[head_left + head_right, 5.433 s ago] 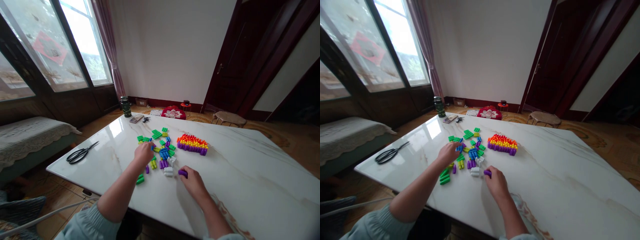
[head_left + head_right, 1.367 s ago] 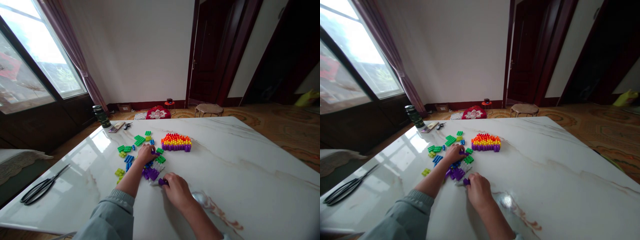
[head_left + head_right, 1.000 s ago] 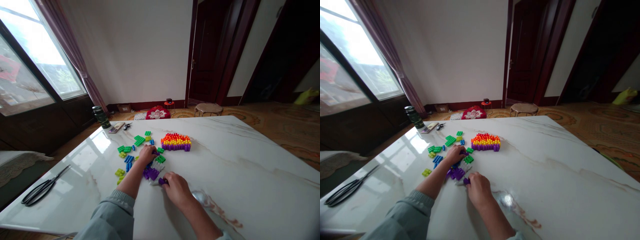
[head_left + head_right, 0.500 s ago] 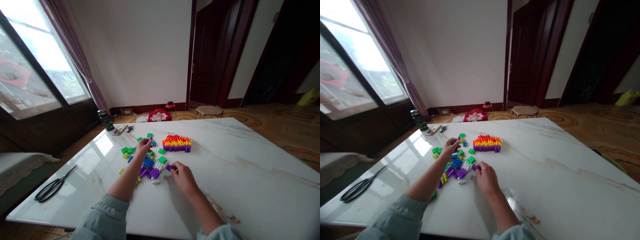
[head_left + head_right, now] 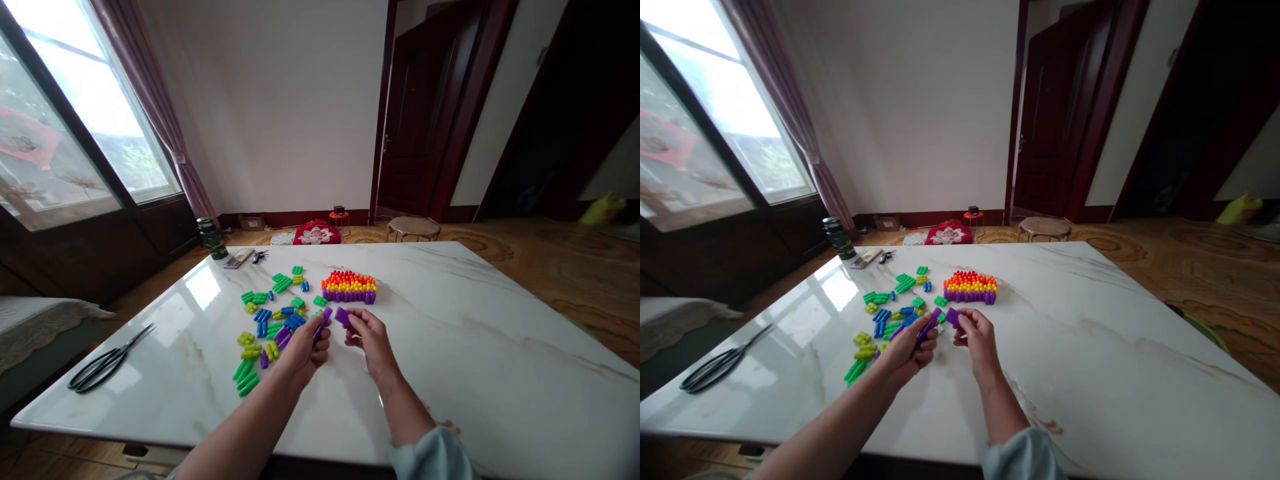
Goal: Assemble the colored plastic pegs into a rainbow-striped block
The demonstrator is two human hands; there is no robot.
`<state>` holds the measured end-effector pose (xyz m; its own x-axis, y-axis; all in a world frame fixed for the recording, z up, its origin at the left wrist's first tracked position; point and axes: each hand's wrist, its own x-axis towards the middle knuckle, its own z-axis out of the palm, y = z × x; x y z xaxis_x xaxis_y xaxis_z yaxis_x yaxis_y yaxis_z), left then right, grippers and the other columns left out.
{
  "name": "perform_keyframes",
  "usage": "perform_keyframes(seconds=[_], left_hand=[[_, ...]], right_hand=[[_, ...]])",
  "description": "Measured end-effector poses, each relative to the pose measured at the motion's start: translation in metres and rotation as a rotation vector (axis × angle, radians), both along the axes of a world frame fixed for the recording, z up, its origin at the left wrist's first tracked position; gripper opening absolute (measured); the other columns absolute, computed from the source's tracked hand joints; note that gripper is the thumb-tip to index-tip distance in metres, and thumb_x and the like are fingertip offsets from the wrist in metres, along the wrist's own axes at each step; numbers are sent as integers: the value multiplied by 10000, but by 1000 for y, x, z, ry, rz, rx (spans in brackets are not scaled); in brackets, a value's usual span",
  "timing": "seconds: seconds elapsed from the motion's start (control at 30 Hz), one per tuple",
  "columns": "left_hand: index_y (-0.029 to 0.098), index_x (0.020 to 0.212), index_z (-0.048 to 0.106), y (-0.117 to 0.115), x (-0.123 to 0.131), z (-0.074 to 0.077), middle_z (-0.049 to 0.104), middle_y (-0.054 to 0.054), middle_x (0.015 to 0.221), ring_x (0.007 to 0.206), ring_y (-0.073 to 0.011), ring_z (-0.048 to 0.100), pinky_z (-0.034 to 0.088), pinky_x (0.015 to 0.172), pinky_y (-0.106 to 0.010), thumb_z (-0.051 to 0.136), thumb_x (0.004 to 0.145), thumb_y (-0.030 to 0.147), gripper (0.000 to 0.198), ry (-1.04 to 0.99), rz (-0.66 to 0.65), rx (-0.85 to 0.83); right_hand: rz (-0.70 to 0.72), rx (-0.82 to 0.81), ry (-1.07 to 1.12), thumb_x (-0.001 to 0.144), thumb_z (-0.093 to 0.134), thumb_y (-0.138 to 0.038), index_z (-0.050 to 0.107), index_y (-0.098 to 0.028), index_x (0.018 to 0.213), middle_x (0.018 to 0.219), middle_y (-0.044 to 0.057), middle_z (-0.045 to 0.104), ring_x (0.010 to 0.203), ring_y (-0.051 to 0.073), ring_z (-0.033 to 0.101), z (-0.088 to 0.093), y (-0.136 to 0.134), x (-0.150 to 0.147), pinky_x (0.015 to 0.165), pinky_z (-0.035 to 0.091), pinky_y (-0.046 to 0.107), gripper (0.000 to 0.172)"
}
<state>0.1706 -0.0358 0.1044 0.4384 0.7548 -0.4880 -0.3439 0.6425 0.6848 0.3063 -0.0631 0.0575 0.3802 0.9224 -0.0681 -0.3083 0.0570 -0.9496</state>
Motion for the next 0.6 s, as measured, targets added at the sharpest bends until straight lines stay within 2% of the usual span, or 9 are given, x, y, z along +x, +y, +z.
perform_keyframes(seconds=[0.1, 0.2, 0.33, 0.4, 0.5, 0.6], left_hand=[[149, 760, 473, 0, 4, -10, 310, 95, 526, 362, 5, 185, 76, 351, -109, 552, 861, 385, 268, 28, -40, 17], [150, 732, 470, -1, 7, -16, 295, 105, 521, 369, 11, 155, 66, 361, -118, 639, 776, 443, 342, 64, -106, 51], [161, 709, 449, -4, 11, -18, 297, 106, 517, 372, 8, 156, 62, 367, -124, 651, 747, 487, 386, 95, -116, 54], [165, 729, 454, -5, 12, -18, 305, 105, 517, 370, 5, 164, 69, 369, -123, 646, 760, 474, 366, 88, -101, 36], [162, 777, 480, -7, 12, -15, 327, 99, 523, 362, 4, 184, 85, 367, -117, 629, 798, 421, 300, 48, -69, -10], [163, 795, 485, -3, 10, -11, 356, 88, 531, 353, -2, 223, 110, 353, -115, 590, 841, 368, 235, -18, 26, -75]], right_hand=[[31, -34, 180, 661, 688, -388, 628, -179, 887, 674, -24, 604, 531, 79, 516, 1, -1, -5, 453, 443, 187, 314], [107, -34, 332, 675, 692, -446, 619, -181, 847, 625, -35, 564, 505, 65, 472, 1, -1, -10, 388, 333, 144, 324], [177, 0, 247, 659, 747, -450, 636, -169, 877, 572, -54, 506, 473, 42, 387, 4, -2, -15, 382, 251, 136, 372], [129, 13, 206, 627, 777, -420, 641, -157, 849, 567, -56, 500, 479, 41, 380, 5, -2, -16, 395, 267, 144, 371], [-31, 43, 225, 621, 765, -420, 621, -161, 769, 546, -64, 480, 474, 44, 368, 3, 1, -12, 412, 305, 166, 331], [-167, 11, 213, 608, 750, -424, 585, -167, 707, 570, -55, 507, 449, 36, 327, -5, 5, -1, 387, 274, 171, 321]])
